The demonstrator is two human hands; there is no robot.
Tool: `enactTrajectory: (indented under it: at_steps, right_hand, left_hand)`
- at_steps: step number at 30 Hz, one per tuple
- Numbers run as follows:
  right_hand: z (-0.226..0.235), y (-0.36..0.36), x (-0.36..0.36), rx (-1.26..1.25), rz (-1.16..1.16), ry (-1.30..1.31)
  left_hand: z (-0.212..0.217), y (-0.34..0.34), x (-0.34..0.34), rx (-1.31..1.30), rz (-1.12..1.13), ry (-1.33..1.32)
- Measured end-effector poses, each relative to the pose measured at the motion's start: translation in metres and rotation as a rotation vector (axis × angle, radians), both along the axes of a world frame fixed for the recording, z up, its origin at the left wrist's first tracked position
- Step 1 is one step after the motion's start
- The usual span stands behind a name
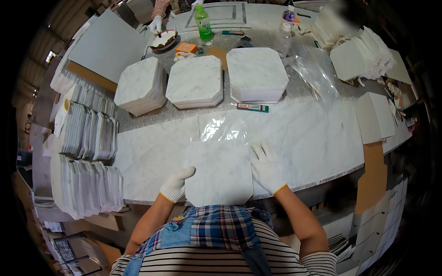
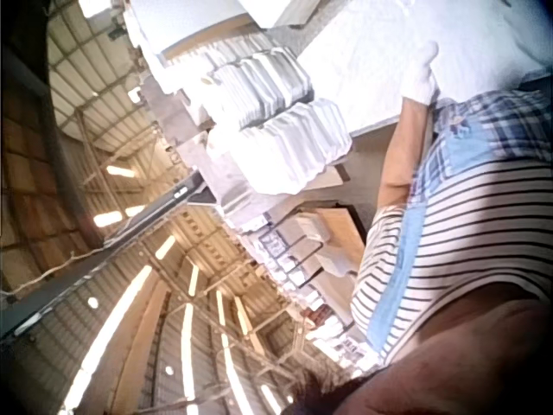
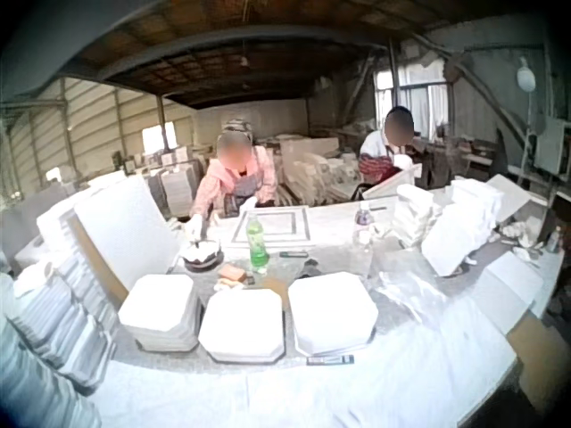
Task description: The person wraps white octagonal ceramic plates in clear plastic bags and places them into cardboard boxes. The process involves picking up a plate, placing it on a plastic sheet, folding the sheet around the plate, and then putting the wrapped item into a box. The person repeats this process for multiple plates.
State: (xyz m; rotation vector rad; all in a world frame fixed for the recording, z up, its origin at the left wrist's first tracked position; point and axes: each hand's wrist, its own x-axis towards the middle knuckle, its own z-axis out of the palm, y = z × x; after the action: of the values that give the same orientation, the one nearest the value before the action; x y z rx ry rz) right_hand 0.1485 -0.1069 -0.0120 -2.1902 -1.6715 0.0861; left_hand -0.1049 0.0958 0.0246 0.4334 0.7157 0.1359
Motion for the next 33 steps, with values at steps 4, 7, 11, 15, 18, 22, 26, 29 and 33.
enactTrajectory:
  at_steps: [4, 7, 11, 15, 18, 22, 26, 29, 33]
  right_hand:
    - [0.006, 0.001, 0.001, 0.023, -0.018, -0.002]
    - [0.017, 0.005, 0.010, 0.048, -0.094, 0.037]
    - [0.000, -0.003, 0.013, 0.111, -0.130, 0.024]
    - [-0.001, -0.002, 0.008, 0.175, -0.172, 0.100]
    - [0.003, -0.002, 0.000, 0.180, -0.072, 0.086]
    - [0.001, 0.000, -0.012, 0.222, -0.013, 0.096]
    - [0.004, 0.000, -0.014, 0.172, 0.004, 0.106]
    - [0.004, 0.000, -0.013, 0.173, -0.002, 0.087]
    - [0.002, 0.002, -0.015, 0.190, 0.030, 0.037]
  left_hand:
    - [-0.020, -0.006, -0.015, -0.038, -0.018, -0.011]
    - [-0.027, -0.009, -0.019, -0.064, -0.007, -0.007]
    - [-0.020, -0.019, -0.014, 0.071, -0.018, -0.029]
    - [-0.023, -0.016, -0.013, 0.121, -0.018, -0.097]
    - [-0.022, -0.017, -0.011, 0.104, -0.040, 0.003]
    - [-0.038, -0.013, -0.017, 0.246, -0.091, 0.109]
    - [-0.034, -0.019, -0.017, 0.955, -0.411, 0.510]
    - [0.039, -0.029, 0.013, 1.339, -0.779, 0.969]
    - [0.032, -0.033, 0.011, 1.448, -0.778, 1.040]
